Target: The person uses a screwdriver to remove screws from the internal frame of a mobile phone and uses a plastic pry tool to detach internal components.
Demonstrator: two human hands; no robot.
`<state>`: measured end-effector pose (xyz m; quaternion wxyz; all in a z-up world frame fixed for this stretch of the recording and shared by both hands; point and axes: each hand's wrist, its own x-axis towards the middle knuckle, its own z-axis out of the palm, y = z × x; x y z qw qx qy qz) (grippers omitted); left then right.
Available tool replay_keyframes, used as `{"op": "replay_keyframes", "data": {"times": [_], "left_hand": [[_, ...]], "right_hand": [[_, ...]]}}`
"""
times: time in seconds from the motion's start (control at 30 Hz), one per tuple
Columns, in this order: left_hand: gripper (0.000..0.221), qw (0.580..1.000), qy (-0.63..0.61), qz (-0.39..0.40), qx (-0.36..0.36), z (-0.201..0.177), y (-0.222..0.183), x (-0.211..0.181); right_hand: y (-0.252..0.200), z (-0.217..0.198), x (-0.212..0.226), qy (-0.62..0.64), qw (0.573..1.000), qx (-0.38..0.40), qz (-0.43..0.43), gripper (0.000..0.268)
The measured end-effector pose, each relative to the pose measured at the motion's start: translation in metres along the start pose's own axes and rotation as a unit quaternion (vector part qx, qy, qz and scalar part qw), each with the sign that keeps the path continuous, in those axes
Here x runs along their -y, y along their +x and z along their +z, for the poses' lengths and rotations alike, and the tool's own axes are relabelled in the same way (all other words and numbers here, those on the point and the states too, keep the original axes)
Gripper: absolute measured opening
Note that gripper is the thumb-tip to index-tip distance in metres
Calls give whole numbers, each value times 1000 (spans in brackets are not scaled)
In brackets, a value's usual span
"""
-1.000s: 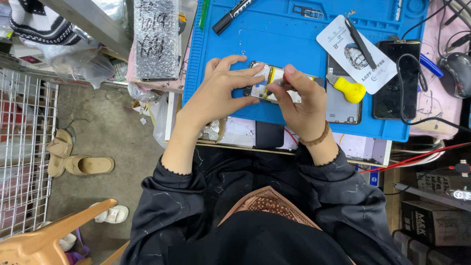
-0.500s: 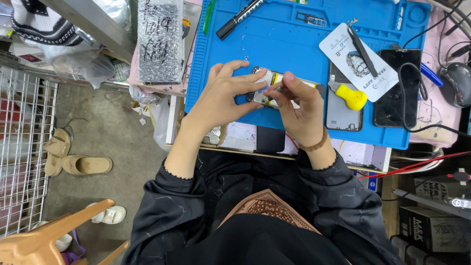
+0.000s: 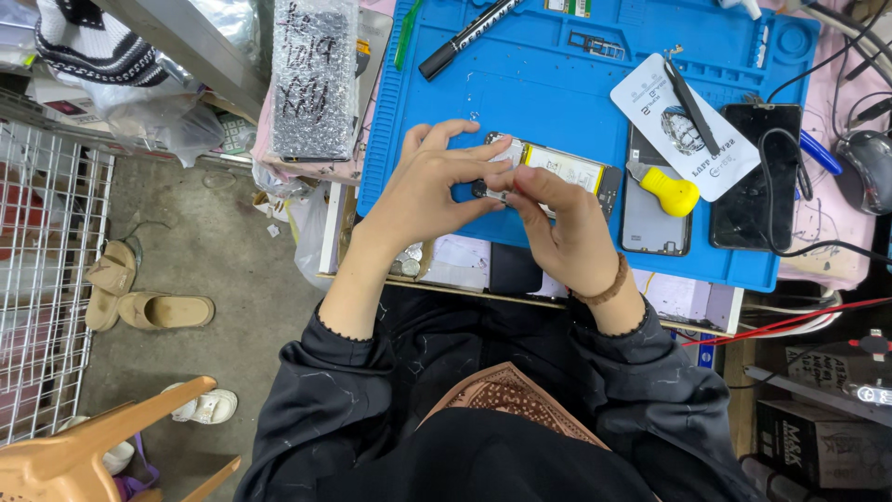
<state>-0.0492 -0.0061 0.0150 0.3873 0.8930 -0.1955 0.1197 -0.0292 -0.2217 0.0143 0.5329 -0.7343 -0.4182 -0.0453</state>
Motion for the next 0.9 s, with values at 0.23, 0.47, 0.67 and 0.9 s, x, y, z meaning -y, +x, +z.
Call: {"op": "replay_keyframes", "data": {"times": [0.23,0.47,0.67,0.9], "left_hand": [[43,1000,7,-4,-8,4,-2,4],[70,1000,-8,-11,-20,2,-6,0],[101,990,-111,-85,-11,-7,-8,-2],[95,990,-126,-67,-19,-4,-10,4]], "right_hand": [[0,16,5,-124,991,-55,-23,39],[-11,25,-15,83,980,-183,-16,48],[-24,-18,-16,222,911,-344,58,50],[-48,-51,-37,184,913,-359,67,25]]}}
